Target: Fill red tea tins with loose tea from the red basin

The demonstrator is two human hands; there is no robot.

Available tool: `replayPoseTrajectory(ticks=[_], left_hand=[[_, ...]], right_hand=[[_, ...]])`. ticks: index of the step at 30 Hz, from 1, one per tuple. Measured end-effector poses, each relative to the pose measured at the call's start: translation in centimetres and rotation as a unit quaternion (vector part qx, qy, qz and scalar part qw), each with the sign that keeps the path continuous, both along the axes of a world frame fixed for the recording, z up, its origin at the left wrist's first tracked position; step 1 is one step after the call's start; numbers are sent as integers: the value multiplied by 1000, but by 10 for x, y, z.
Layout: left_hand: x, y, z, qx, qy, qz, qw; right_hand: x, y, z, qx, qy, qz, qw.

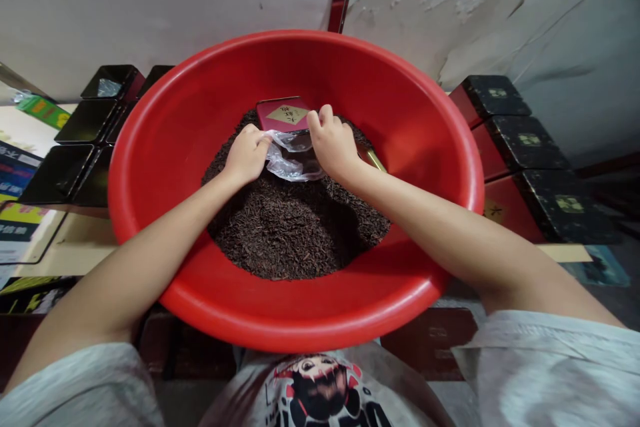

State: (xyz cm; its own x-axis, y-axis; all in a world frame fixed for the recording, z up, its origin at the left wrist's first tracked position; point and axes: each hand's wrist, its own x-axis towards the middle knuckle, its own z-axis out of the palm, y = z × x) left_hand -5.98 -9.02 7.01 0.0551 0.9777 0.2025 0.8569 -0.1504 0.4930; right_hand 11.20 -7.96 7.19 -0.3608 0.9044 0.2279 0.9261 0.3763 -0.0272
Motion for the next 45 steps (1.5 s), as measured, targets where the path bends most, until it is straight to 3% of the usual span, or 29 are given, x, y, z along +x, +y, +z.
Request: replayPoseTrajectory(ticks=[4, 7, 9, 12, 15, 17, 22, 23, 26, 30, 33, 35, 38, 40, 43, 45], left_hand=[[-3, 4, -1, 2, -143, 96, 985], [-4, 3, 0, -4, -281, 137, 950], [-3, 3, 1, -25, -345, 148, 927], [-7, 10, -2, -93, -395, 156, 900], [-19, 24, -9, -173, -420, 152, 878], [-29, 32, -15, -191, -433, 141, 869], [-34, 34, -31, -148, -458, 134, 866], [-32, 32, -34, -134, -459, 138, 867], [-26, 30, -36, -103, -483, 151, 857], [-20, 33, -37, -125, -538, 164, 817], [-17, 36, -43, -136, -558, 162, 802], [-16, 36, -49, -131, -531, 154, 823], [-15, 32, -56, -78, -373, 145, 913], [-15, 25, -59, -30, -235, 138, 962], [-17, 15, -62, 37, -82, 116, 989], [-18, 11, -63, 82, -5, 94, 992]], right_hand=[[12, 8, 9, -20, 32, 93, 995], [21, 14, 9, -23, 158, 107, 981], [23, 21, 2, -39, 263, 82, 960], [20, 36, -13, -125, 409, -17, 904], [14, 45, -23, -285, 517, -99, 801], [12, 47, -25, -347, 557, -96, 748], [12, 45, -25, -388, 610, -99, 684], [12, 45, -25, -387, 608, -113, 684], [13, 46, -29, -330, 598, -132, 719], [13, 50, -41, -257, 608, -135, 739], [14, 53, -50, -241, 599, -139, 751], [16, 54, -57, -232, 586, -136, 764], [17, 49, -64, -180, 544, -159, 804], [15, 40, -66, -143, 479, -144, 854], [11, 24, -65, -113, 318, -71, 939], [8, 17, -63, -91, 213, -59, 971]])
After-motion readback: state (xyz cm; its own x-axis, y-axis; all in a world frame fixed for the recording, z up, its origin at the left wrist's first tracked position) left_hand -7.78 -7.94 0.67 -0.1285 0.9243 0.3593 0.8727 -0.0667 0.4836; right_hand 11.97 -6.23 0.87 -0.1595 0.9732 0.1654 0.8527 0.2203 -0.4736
